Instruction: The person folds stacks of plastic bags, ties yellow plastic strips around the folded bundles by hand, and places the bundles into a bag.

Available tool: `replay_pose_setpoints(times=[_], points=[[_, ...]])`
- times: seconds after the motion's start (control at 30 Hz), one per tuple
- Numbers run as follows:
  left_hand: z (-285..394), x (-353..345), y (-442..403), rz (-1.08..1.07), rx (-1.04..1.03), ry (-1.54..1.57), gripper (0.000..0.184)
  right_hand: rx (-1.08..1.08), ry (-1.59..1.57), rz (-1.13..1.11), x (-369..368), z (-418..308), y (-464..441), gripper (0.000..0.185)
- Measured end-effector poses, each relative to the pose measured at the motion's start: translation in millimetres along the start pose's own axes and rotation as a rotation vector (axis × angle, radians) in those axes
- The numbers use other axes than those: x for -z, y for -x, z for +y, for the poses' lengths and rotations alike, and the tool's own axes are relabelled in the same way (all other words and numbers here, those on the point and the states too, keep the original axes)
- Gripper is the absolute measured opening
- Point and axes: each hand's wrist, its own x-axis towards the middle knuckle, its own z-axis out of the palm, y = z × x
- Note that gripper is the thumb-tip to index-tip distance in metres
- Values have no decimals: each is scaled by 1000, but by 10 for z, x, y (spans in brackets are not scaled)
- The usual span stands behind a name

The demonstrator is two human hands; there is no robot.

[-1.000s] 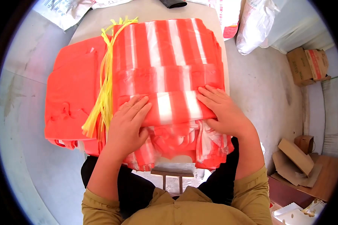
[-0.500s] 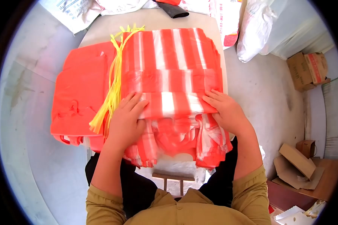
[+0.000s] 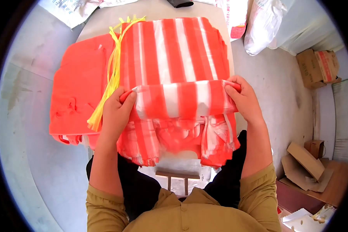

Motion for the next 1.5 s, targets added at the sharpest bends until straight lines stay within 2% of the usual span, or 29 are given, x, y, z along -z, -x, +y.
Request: replay_pose_setpoints(times=[0.17, 0.27, 0.3, 0.37, 0.4, 0.47, 0.5, 0.53, 0.57, 0.67, 0.73, 0.87, 1.07, 1.27, 1.37, 1.5], points=[[-52, -137, -105, 74, 29, -101, 25, 44, 183, 136, -239, 62, -200, 22], [-132, -194, -116, 221, -68, -215, 21, 53, 304, 170, -256, 118, -252, 25], [-88, -175, -115, 239, -118, -345, 22, 58, 354, 174, -256, 132, -265, 26], [58, -122, -92, 277, -219, -608, 28, 256, 652, 323, -211, 186, -263, 29], [49, -133, -74, 273, -346, -628, 30, 357, 800, 397, -214, 160, -248, 30], [8, -203, -34, 265, -605, -662, 34, 629, 856, 365, -263, 79, -194, 35], [32, -282, 9, 188, -764, -625, 39, 765, 883, 349, -328, 16, -150, 37], [70, -393, 70, 104, -919, -582, 44, 797, 764, 171, -517, -45, -61, 43], [101, -534, 122, 21, -864, -602, 48, 821, 643, -6, -726, -104, 26, 49], [169, -742, 208, -190, -700, -605, 58, 758, 695, -163, -1028, -74, 127, 65], [213, -688, 176, -257, -584, -545, 65, 666, 716, -241, -861, -24, 42, 72], [60, -514, 130, -208, -573, -561, 69, 540, 811, -301, -530, -14, 49, 77], [39, -389, 110, -182, -481, -620, 69, 378, 727, -248, -213, 20, 2, 78], [81, -422, 84, -128, -528, -645, 66, 434, 972, -97, -335, -118, 54, 64], [112, -413, 96, -111, -536, -645, 59, 523, 986, -27, -295, -28, 24, 56], [71, -405, 66, -88, -540, -600, 54, 438, 882, 29, -197, -96, 24, 47]])
